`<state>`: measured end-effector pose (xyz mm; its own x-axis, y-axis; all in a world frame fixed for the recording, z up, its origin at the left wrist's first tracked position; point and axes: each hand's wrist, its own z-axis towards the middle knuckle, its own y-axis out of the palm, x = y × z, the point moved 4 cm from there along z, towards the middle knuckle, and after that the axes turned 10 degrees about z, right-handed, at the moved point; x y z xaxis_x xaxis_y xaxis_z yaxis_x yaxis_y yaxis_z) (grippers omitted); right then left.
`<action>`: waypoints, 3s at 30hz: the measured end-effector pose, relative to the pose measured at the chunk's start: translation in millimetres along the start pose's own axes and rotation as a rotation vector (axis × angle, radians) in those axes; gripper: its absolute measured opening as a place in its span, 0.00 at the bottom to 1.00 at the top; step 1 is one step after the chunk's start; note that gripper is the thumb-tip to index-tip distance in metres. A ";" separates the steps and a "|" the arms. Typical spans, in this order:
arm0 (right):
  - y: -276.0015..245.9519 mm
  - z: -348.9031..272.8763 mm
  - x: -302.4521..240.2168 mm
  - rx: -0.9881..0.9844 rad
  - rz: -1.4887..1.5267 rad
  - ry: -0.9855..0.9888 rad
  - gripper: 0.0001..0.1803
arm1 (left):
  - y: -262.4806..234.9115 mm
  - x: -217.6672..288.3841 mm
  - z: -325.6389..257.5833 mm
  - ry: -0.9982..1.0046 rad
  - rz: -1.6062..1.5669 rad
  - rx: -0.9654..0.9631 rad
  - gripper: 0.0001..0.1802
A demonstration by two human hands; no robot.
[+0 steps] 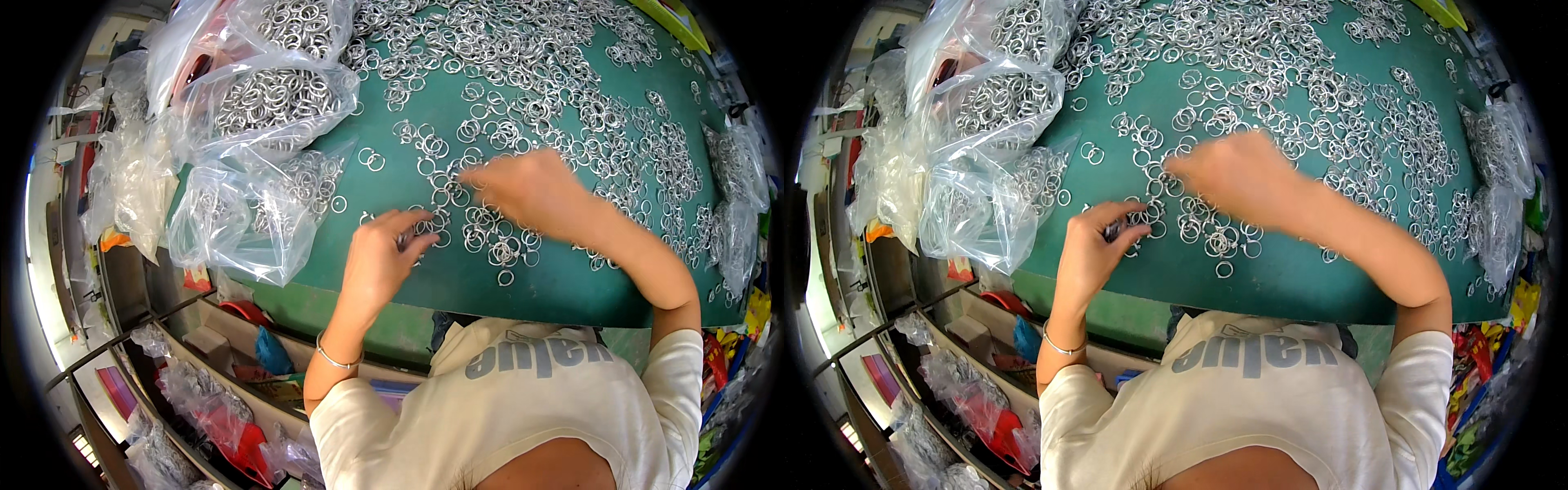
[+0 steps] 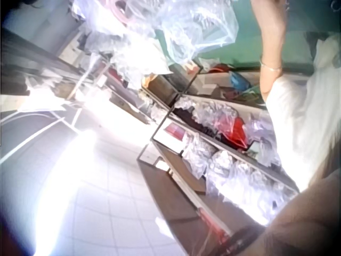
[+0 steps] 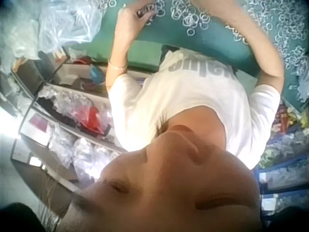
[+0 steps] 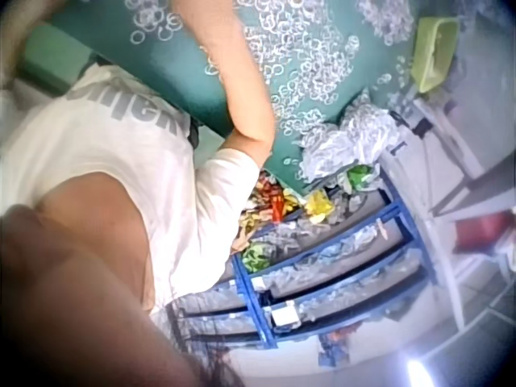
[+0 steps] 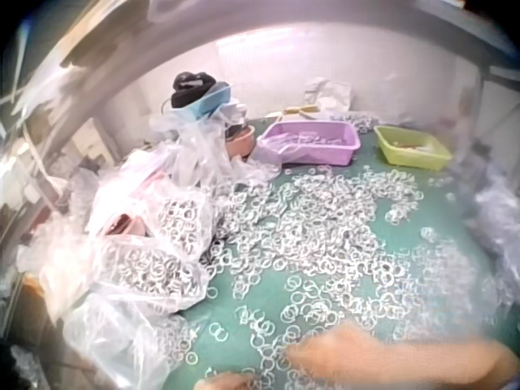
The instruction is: The person sorts and organizes a large quantity of small metal rings on a green tabletop by hand, moving them into piles and checking individual components.
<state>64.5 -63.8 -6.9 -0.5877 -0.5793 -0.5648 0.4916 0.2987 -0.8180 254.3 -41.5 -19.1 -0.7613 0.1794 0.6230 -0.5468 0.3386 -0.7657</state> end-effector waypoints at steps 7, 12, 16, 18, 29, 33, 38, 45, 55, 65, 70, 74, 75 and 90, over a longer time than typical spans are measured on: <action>13.5 -25.9 1.4 -0.142 -0.072 0.068 0.07 | -3.3 -11.2 -13.0 0.004 0.186 0.233 0.09; -16.2 -47.1 28.5 0.214 -0.153 0.325 0.06 | -2.0 -16.0 -16.1 -0.075 0.055 0.340 0.08; -9.6 -48.0 -11.1 0.138 0.018 0.143 0.12 | 9.9 2.1 -21.2 0.065 0.138 0.165 0.11; 4.6 -53.7 -31.2 -0.029 0.037 0.096 0.15 | 14.7 7.8 -22.0 0.092 0.205 0.111 0.12; -15.7 -159.7 11.5 0.282 -0.133 0.550 0.18 | 20.5 11.5 -21.0 0.062 0.179 0.323 0.10; -29.0 -198.5 10.8 0.453 -0.234 0.816 0.19 | 43.4 38.0 -17.3 0.168 0.136 0.248 0.11; 0.1 -189.7 -3.1 0.322 -0.238 0.754 0.20 | 75.6 87.4 -4.6 0.411 0.149 0.123 0.13; -15.7 -201.8 -6.1 0.496 -0.034 0.623 0.16 | 101.8 130.6 19.1 0.609 0.412 0.054 0.13; -59.9 -334.5 26.9 0.874 -0.251 1.179 0.12 | 81.2 127.7 37.0 0.455 0.398 0.158 0.12; -45.2 -278.9 43.6 0.808 -0.166 0.867 0.08 | 150.9 223.0 31.2 0.769 0.136 -0.178 0.07; -57.4 -287.8 30.3 0.963 0.405 0.668 0.06 | 177.9 221.2 31.2 -0.073 -0.619 -0.936 0.15; -53.5 -284.6 20.0 0.776 0.591 0.636 0.08 | 202.1 234.9 29.9 -0.355 -0.949 -1.116 0.22; -54.0 -290.7 25.9 0.829 0.593 0.559 0.08 | 206.7 236.7 30.1 -0.365 -0.961 -1.111 0.19; -59.2 -296.7 46.4 0.475 -0.196 0.851 0.20 | 194.2 217.5 51.4 -0.280 -0.987 -0.875 0.12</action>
<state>-182.5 116.7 -17.1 -0.8597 0.2073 -0.4669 0.4337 -0.1868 -0.8815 -35.4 15.9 -40.5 -0.2839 -0.6370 0.7166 -0.5837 0.7078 0.3979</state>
